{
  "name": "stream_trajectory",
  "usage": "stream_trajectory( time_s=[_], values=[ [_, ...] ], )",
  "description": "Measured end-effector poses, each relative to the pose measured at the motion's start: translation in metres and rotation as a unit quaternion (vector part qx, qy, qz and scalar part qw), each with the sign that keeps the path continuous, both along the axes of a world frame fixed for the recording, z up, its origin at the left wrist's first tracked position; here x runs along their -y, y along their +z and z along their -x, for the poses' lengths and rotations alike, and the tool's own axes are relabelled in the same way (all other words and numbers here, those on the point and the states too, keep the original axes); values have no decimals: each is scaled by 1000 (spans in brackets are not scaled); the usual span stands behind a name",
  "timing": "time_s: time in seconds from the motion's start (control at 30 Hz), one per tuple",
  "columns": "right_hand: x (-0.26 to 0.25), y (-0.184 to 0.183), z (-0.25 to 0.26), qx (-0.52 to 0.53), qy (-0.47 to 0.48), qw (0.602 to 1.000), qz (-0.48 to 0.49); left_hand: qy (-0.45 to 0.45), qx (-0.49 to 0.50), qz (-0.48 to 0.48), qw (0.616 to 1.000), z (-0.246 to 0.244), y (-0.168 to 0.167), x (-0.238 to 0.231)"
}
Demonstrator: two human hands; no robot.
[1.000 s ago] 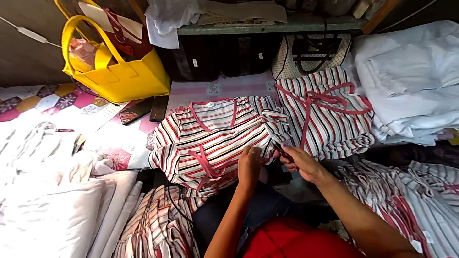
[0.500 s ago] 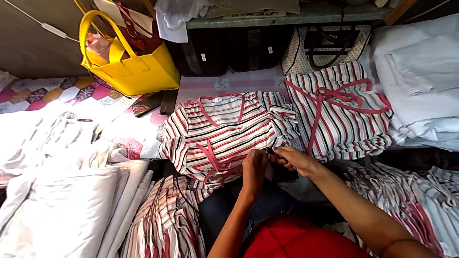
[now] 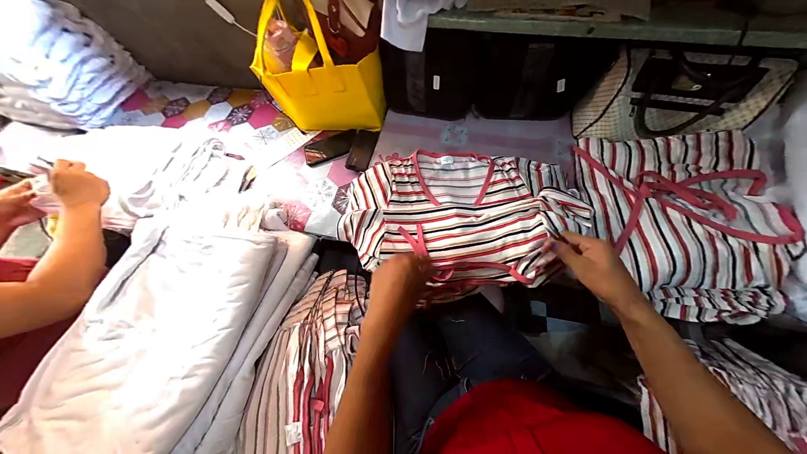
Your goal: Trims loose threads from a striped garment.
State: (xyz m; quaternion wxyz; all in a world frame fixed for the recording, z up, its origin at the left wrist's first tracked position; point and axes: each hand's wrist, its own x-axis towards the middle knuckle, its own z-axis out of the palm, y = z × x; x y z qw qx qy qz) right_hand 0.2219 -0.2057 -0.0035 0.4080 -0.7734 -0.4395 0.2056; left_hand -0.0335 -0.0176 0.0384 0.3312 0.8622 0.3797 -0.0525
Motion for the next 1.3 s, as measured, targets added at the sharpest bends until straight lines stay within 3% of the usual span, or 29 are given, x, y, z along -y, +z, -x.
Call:
stream_trajectory(
  time_s=[0.07,0.17,0.23,0.33,0.47,0.63,0.7,0.8,0.87,0.97,1.03,1.1,1.2,1.3],
  values=[
    [-32,-6,-15,132,2,991,-29,52,97,-105,988,-15,-14,-40],
    [-73,-17,-36,232,25,972,26,-10,152,-157,976,-32,-61,-87],
    [-81,-19,-42,232,34,970,66,-36,192,-156,968,-25,-72,-85],
    [-68,-20,-37,216,26,975,54,-4,317,-160,935,-5,-84,-47],
    [-61,-36,-23,184,25,978,99,-15,195,-66,978,5,-116,-3],
    [-45,-18,-20,195,-26,980,22,17,63,33,997,47,-76,3],
    [-42,-5,-10,191,-19,981,-3,62,76,10,995,43,-74,21],
    [-45,-7,12,174,21,985,-9,103,137,-77,982,13,-119,54],
    [-44,-9,15,182,36,982,-18,61,146,11,987,11,-132,61],
    [-40,5,-8,206,25,977,-47,-100,173,186,962,24,-89,45],
    [-47,9,-27,208,20,978,-22,-71,136,133,979,25,-52,19],
    [-62,3,-42,193,41,978,74,39,109,2,993,11,-39,-17],
    [-80,-20,-49,196,74,963,167,67,149,-164,973,-15,-80,-72],
    [-74,-27,-46,208,38,971,114,-10,153,-235,960,-22,-120,-100]
  ],
)
